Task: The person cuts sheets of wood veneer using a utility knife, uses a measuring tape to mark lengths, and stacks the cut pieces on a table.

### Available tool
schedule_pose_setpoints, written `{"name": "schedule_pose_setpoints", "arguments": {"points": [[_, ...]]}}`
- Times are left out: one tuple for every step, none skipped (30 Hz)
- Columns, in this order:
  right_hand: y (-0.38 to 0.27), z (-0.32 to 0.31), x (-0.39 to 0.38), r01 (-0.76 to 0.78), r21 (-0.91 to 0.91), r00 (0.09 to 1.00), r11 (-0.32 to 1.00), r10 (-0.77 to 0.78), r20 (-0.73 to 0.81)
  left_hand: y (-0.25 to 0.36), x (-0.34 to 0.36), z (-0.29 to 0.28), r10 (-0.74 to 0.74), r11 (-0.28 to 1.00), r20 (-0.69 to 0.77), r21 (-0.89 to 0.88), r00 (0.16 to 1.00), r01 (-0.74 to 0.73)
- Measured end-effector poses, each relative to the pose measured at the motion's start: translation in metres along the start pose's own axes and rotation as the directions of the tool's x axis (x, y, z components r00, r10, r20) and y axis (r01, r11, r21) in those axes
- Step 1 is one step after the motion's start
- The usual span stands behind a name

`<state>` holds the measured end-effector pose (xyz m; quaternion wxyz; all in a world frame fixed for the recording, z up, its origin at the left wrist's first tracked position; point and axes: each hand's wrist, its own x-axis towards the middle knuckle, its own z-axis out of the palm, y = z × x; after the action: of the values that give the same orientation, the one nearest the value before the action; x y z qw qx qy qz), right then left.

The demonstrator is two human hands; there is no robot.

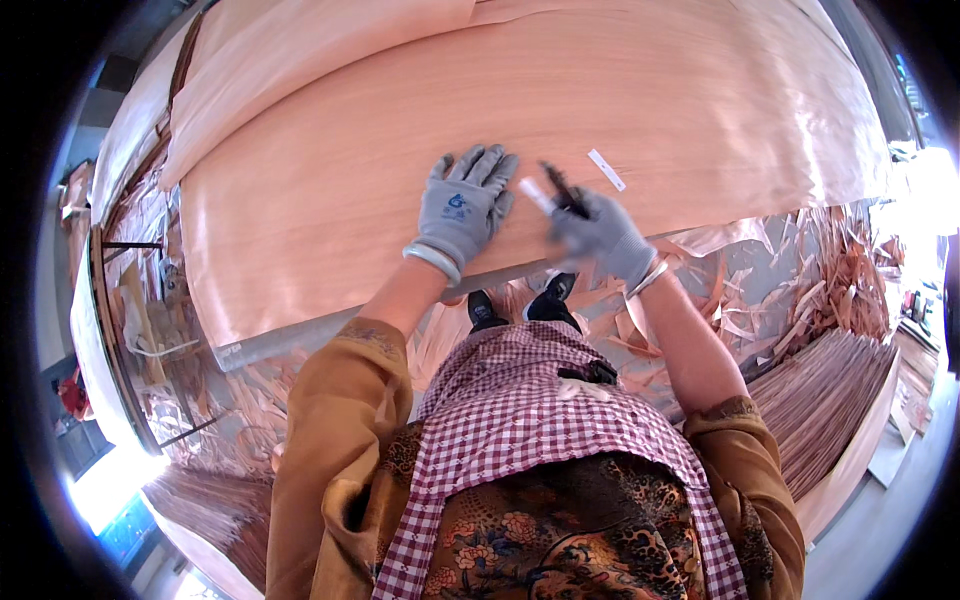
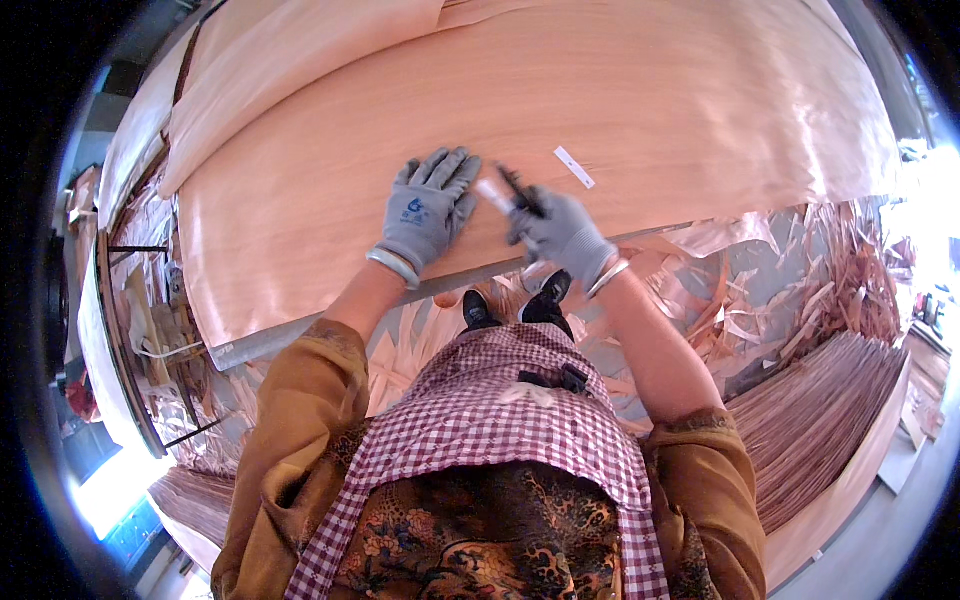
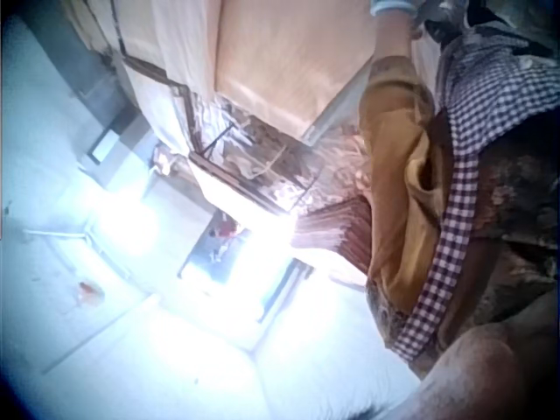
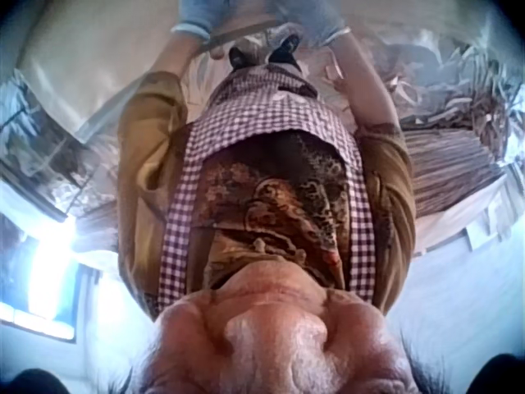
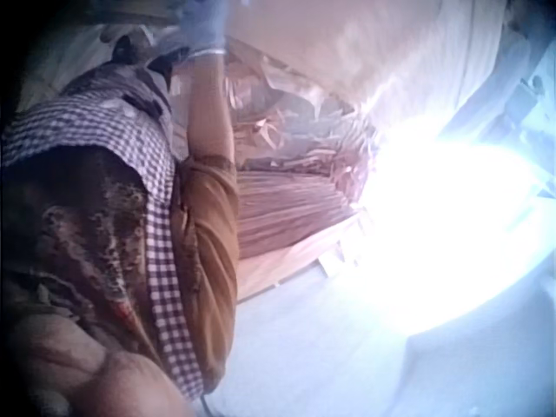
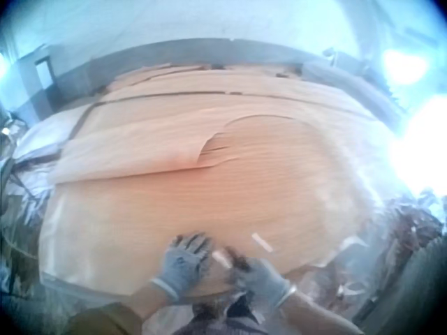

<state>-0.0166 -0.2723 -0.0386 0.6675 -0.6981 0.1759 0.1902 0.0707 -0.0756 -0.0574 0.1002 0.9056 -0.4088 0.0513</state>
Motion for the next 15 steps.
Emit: {"name": "schedule_pose_setpoints", "arguments": {"points": [[-0.001, -0.012, 0.001, 0.028, 0.166, 0.999, 0.986, -0.024, -0.03, 0.001, 0.001, 0.001, 0.001, 1.0, -0.02, 0.008, 1.0, -0.001], [-0.001, -0.024, 0.0, -0.065, -0.035, 0.997, 0.997, 0.064, -0.033, 0.002, 0.002, 0.002, 0.002, 1.0, -0.04, 0.016, 0.999, -0.001], [0.003, -0.029, 0.003, -0.043, -0.079, 0.998, 0.996, 0.039, -0.045, 0.01, 0.004, 0.002, 0.053, 0.998, -0.062, -0.04, 0.997, -0.055], [0.01, -0.033, 0.007, -0.026, -0.124, 0.998, 0.992, 0.018, -0.061, 0.024, 0.005, 0.003, 0.103, 0.989, -0.088, -0.098, 0.991, -0.112], [0.016, -0.038, 0.008, -0.01, -0.17, 0.997, 0.985, -0.003, -0.076, 0.037, 0.005, 0.003, 0.153, 0.973, -0.115, -0.155, 0.982, -0.17], [0.015, -0.029, 0.007, 0.006, -0.154, 0.989, 0.988, -0.029, -0.143, 0.047, 0.003, 0.007, 0.172, 0.966, -0.111, -0.177, 0.979, -0.19], [0.017, -0.028, 0.004, -0.011, -0.184, 0.986, 0.983, -0.02, -0.168, 0.05, 0.003, 0.007, 0.173, 0.965, -0.086, -0.183, 0.981, -0.186], [0.018, -0.028, 0.002, -0.03, -0.214, 0.981, 0.976, -0.012, -0.193, 0.052, 0.003, 0.007, 0.174, 0.965, -0.061, -0.189, 0.983, -0.183], [0.016, -0.024, -0.002, -0.048, -0.242, 0.978, 0.969, -0.004, -0.208, 0.05, 0.001, 0.007, 0.167, 0.967, -0.03, -0.19, 0.985, -0.17], [0.012, -0.022, -0.011, -0.076, -0.178, 0.981, 0.981, 0.042, -0.19, 0.05, 0.001, 0.008, 0.165, 0.971, -0.021, -0.174, 0.986, -0.166], [0.011, -0.019, -0.015, -0.083, -0.212, 0.981, 0.974, 0.043, -0.19, 0.048, 0.002, 0.009, 0.171, 0.973, 0.001, -0.159, 0.985, -0.168], [0.01, -0.016, -0.019, -0.091, -0.241, 0.98, 0.966, 0.044, -0.194, 0.048, 0.003, 0.009, 0.181, 0.974, 0.025, -0.144, 0.983, -0.175], [0.008, -0.013, -0.024, -0.092, -0.276, 0.98, 0.957, 0.038, -0.197, 0.047, 0.006, 0.007, 0.188, 0.975, 0.042, -0.126, 0.981, -0.181], [0.016, -0.007, -0.032, 0.047, -0.424, 0.984, 0.905, -0.116, -0.137, 0.048, 0.007, 0.005, 0.18, 0.974, 0.029, -0.146, 0.983, -0.174], [0.015, -0.004, -0.039, 0.177, -0.506, 0.974, 0.844, -0.223, -0.031, 0.05, 0.006, 0.002, 0.171, 0.972, 0.014, -0.167, 0.985, -0.166]]}}
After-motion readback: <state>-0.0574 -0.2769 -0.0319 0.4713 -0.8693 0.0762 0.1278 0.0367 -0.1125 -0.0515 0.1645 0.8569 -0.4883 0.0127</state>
